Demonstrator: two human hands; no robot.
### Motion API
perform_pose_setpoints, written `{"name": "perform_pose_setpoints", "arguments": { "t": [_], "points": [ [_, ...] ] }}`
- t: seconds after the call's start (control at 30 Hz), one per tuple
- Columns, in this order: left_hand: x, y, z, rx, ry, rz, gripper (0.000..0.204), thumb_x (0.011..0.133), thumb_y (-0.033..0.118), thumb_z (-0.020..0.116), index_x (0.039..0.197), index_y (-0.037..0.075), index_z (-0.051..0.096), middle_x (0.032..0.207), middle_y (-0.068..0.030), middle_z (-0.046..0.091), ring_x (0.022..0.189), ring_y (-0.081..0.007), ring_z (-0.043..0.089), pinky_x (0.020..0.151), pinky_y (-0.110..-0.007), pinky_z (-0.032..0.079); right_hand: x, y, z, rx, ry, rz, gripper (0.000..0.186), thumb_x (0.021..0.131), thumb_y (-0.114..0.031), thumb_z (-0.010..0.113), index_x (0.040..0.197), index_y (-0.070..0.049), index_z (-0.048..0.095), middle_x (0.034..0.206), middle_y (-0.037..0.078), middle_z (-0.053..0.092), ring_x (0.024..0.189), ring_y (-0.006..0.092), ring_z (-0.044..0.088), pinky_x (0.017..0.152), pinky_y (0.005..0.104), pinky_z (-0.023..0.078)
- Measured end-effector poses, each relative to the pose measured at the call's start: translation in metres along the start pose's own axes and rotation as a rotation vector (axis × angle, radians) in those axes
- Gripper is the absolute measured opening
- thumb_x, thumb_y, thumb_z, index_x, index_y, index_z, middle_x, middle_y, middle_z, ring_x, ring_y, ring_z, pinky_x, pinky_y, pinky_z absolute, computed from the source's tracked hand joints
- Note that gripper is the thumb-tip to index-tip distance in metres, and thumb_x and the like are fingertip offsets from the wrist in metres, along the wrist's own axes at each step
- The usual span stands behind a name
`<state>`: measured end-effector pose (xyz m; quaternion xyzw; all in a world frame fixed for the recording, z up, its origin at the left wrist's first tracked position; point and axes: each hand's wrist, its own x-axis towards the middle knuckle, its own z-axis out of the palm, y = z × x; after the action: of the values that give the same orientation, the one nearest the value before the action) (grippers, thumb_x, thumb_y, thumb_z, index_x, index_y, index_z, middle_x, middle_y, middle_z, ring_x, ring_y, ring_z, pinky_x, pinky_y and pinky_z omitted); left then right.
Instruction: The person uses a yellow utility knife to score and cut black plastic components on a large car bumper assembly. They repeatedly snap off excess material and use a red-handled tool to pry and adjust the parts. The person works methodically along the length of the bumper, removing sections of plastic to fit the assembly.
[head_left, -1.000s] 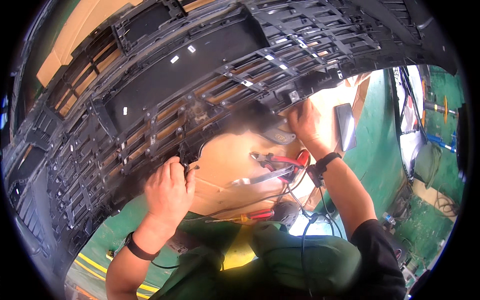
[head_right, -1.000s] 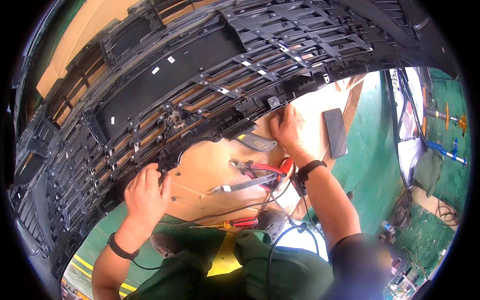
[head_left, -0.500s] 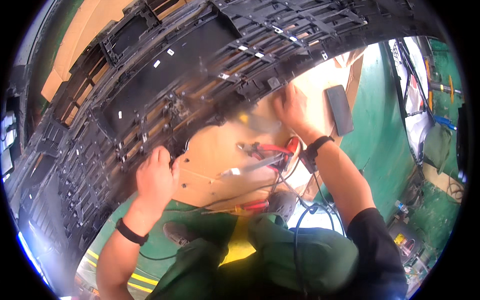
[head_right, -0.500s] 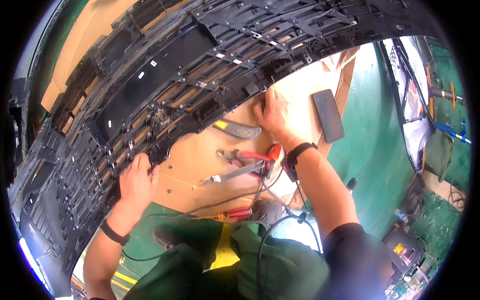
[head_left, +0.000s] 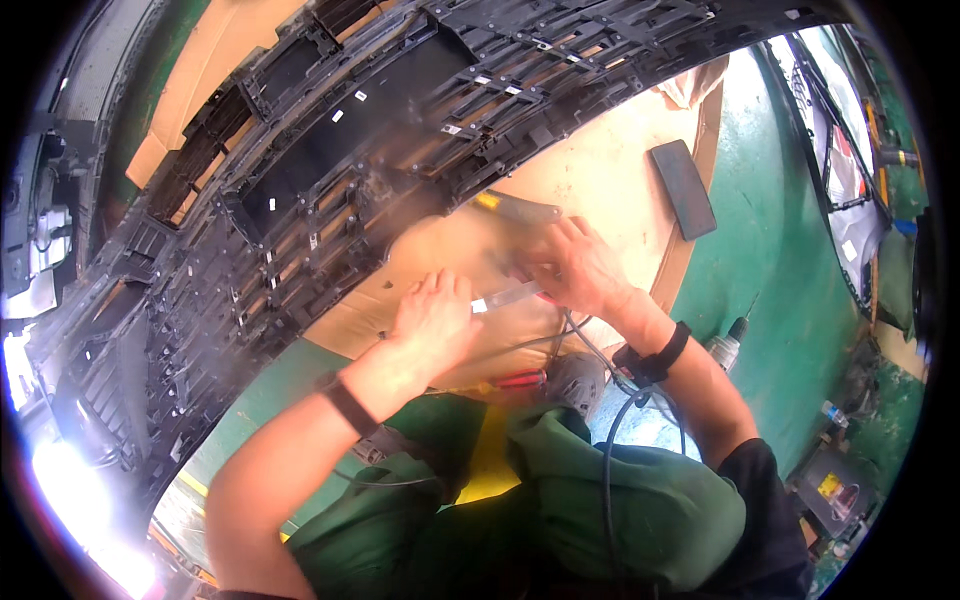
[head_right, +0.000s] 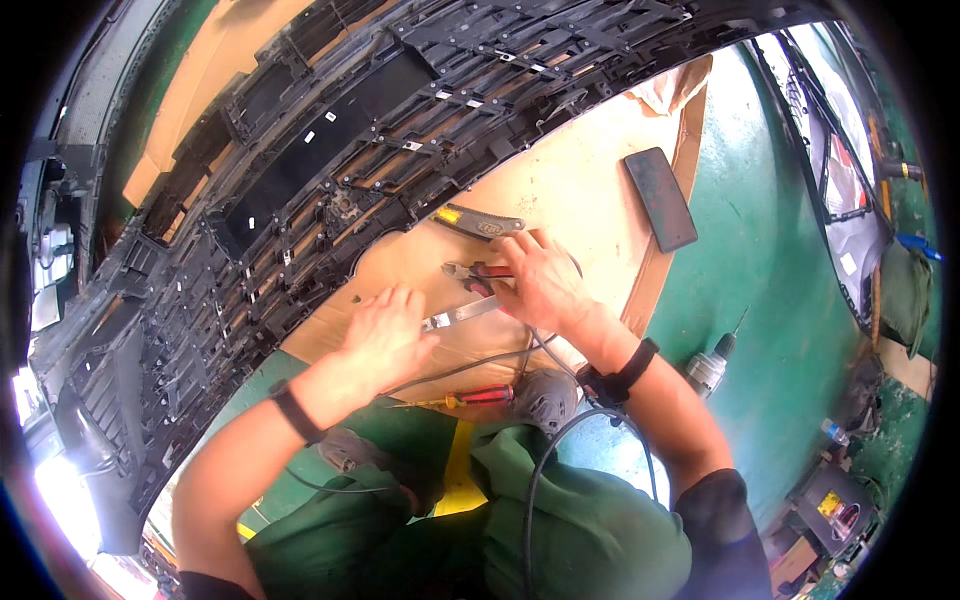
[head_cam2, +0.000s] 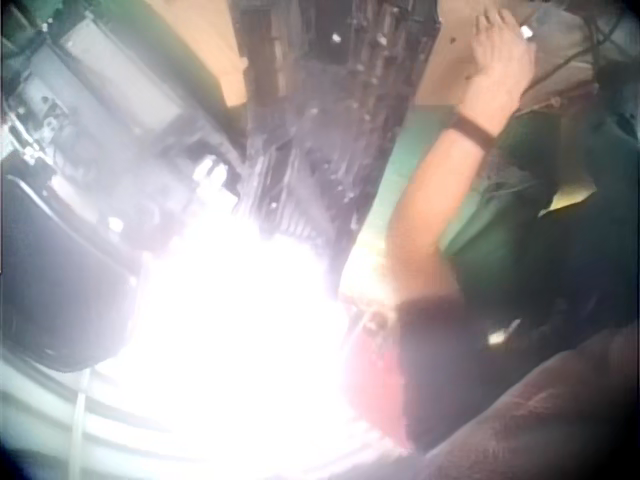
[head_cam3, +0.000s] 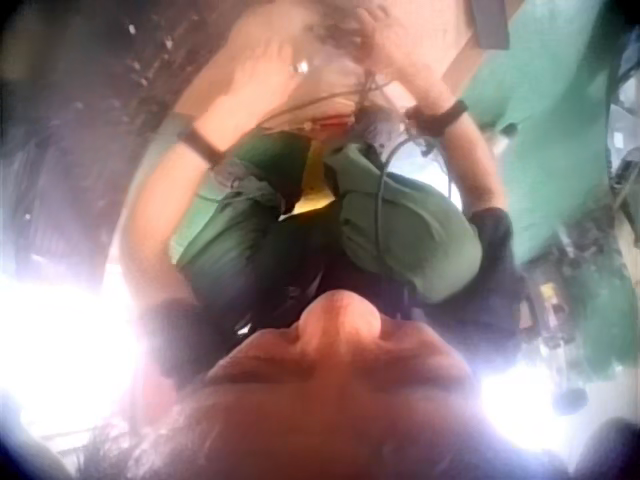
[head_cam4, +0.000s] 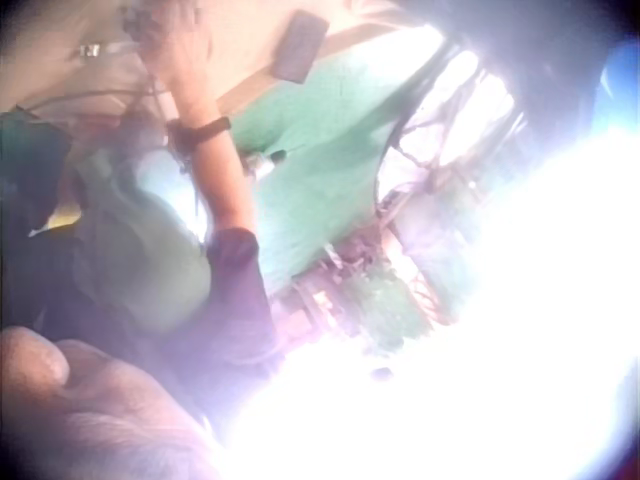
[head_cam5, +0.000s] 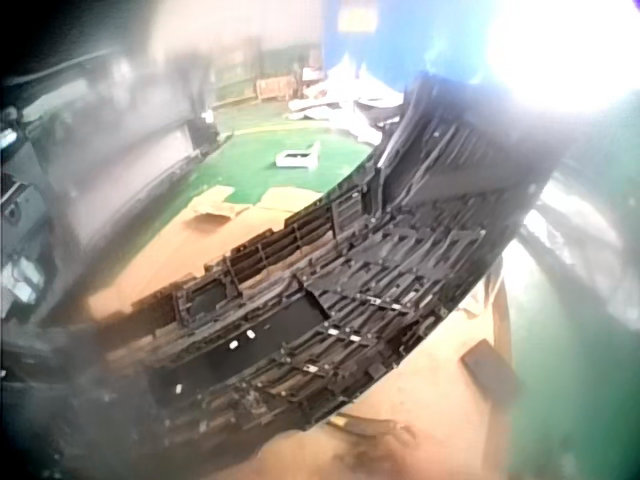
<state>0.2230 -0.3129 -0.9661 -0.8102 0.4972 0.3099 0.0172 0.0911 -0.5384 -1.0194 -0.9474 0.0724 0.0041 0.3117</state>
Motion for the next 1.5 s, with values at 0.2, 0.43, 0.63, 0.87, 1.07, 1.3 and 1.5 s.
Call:
{"name": "perform_pose_setpoints", "arguments": {
  "t": [0.2, 0.43, 0.63, 0.87, 1.07, 1.3, 1.5],
  "points": [
    [0.025, 0.007, 0.059, -0.087, 0.018, 0.049, 0.025, 0.086, 0.011, 0.070, 0.107, 0.004, 0.060, 0.114, -0.0174, 0.063, 0.112, -0.0381, 0.063, 0.094, -0.049, 0.054, -0.025, -0.010, 0.006, -0.190, -0.101, 0.085, 0.025, 0.084, -0.021, 0.073, 0.107, -0.013, 0.072, 0.092, 0.010, 0.069, 0.095, 0.0334, 0.066, 0.090, 0.0441, 0.051],
    [-0.011, -0.027, 0.063, -0.031, -0.082, 0.074, 0.015, 0.081, 0.002, 0.063, 0.096, 0.004, 0.064, 0.102, -0.0153, 0.066, 0.105, -0.0388, 0.065, 0.089, -0.051, 0.055, -0.081, -0.017, -0.004, 0.148, -0.048, 0.301, 0.017, 0.090, -0.016, 0.072, 0.104, -0.008, 0.069, 0.092, 0.015, 0.071, 0.087, 0.0365, 0.069, 0.078, 0.0474, 0.056],
    [0.000, -0.045, 0.056, -0.105, 0.038, -0.076, 0.015, 0.092, 0.014, 0.062, 0.101, 0.003, 0.061, 0.106, -0.0189, 0.065, 0.105, -0.0405, 0.064, 0.089, -0.053, 0.054, -0.029, 0.006, -0.014, 0.022, 0.259, 0.183, 0.036, 0.088, -0.018, 0.073, 0.120, -0.006, 0.063, 0.109, 0.017, 0.068, 0.098, 0.0401, 0.066, 0.086, 0.0477, 0.056],
    [0.042, -0.037, 0.050, -0.185, 0.290, -0.088, 0.017, 0.094, 0.019, 0.062, 0.098, 0.003, 0.059, 0.104, -0.0178, 0.064, 0.103, -0.0399, 0.063, 0.088, -0.052, 0.053, 0.047, 0.019, 0.018, -0.239, -0.054, 0.118, 0.040, 0.091, -0.022, 0.071, 0.125, -0.005, 0.057, 0.115, 0.017, 0.066, 0.098, 0.0392, 0.068, 0.092, 0.0460, 0.055],
    [0.053, -0.055, 0.063, -0.208, 0.408, -0.091, 0.016, 0.091, 0.021, 0.063, 0.095, 0.007, 0.057, 0.097, -0.0137, 0.061, 0.100, -0.0361, 0.063, 0.084, -0.050, 0.053, 0.004, -0.009, -0.016, -0.269, -0.237, 0.222, 0.032, 0.098, -0.020, 0.063, 0.123, -0.001, 0.056, 0.106, 0.017, 0.069, 0.097, 0.0333, 0.070, 0.085, 0.0416, 0.056],
    [0.067, -0.063, 0.094, -0.015, 0.737, 0.024, 0.017, 0.077, 0.021, 0.068, 0.080, 0.012, 0.053, 0.085, -0.0094, 0.055, 0.082, -0.0318, 0.059, 0.071, -0.044, 0.051, -0.015, 0.005, -0.053, 1.161, -0.016, 0.613, 0.034, 0.104, -0.014, 0.052, 0.131, 0.006, 0.056, 0.104, 0.012, 0.070, 0.084, 0.0175, 0.066, 0.079, 0.0321, 0.053],
    [0.066, -0.069, 0.091, -0.060, 0.654, 0.043, 0.015, 0.077, 0.017, 0.067, 0.082, 0.011, 0.054, 0.083, -0.0103, 0.053, 0.079, -0.0341, 0.057, 0.067, -0.045, 0.048, 0.044, 0.004, -0.036, 1.043, 0.058, 0.855, 0.017, 0.097, -0.014, 0.054, 0.100, 0.002, 0.058, 0.078, 0.007, 0.064, 0.064, 0.0116, 0.058, 0.056, 0.0302, 0.048]
  ]
}}
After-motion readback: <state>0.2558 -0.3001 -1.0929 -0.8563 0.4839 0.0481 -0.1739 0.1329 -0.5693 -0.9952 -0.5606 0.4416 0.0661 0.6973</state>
